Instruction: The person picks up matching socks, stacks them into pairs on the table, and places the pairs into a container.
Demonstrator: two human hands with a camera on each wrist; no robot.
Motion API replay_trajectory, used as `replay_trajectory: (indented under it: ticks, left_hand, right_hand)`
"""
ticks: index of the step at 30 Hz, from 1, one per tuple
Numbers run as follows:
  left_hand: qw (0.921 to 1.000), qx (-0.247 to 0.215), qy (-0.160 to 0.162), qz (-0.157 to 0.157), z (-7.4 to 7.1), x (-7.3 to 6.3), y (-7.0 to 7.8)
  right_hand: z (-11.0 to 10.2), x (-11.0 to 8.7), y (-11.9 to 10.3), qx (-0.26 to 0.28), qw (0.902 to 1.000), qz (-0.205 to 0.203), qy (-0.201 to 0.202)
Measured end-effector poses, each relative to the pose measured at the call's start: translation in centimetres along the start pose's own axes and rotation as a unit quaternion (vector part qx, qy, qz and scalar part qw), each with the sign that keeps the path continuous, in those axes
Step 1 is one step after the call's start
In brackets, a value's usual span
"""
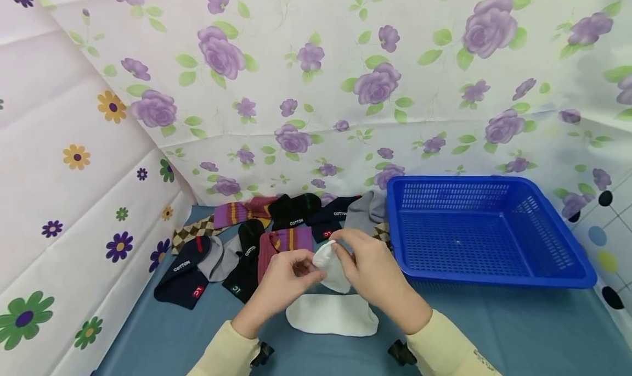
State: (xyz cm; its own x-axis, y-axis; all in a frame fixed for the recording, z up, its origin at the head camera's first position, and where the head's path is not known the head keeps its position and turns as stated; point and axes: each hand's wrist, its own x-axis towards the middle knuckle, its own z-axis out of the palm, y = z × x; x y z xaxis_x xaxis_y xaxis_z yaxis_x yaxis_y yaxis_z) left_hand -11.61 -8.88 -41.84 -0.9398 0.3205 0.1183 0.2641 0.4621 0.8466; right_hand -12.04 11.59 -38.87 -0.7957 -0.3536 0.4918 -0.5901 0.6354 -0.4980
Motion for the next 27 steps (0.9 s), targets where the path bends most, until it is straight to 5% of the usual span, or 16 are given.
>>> replay_trajectory:
  ticks: [6, 16, 19, 23, 27]
  left_hand:
    - [0.9987, 0.049, 0.011, -0.002, 0.2, 0.0, -0.7]
    - [0.9940, 0.059, -0.063, 0.068, 0.7, 0.1, -0.8]
    - [0.9937, 0.086, -0.059, 0.040, 0.6, 0.1, -0.8]
    - [0.9924, 0.122, 0.006, -0.018, 0.4, 0.5, -0.9]
    - [0.9945, 0.100, 0.021, -0.022, 0.8, 1.3, -1.1]
  right_hand:
    - [-0.3, -0.1, -0.2, 0.113, 0.9913, 0.060, -0.032]
    - [0.2, 0.5, -0.6, 0.068, 0.9949, 0.056, 0.048]
    - [0.0, 0.6, -0.6, 0.062, 0.9962, 0.044, 0.042]
    - [-0.4, 0.8, -0.7, 0.058, 0.9977, 0.035, -0.011]
    - [-0.5, 0.9, -0.7, 0.034, 0.9969, 0.026, -0.066]
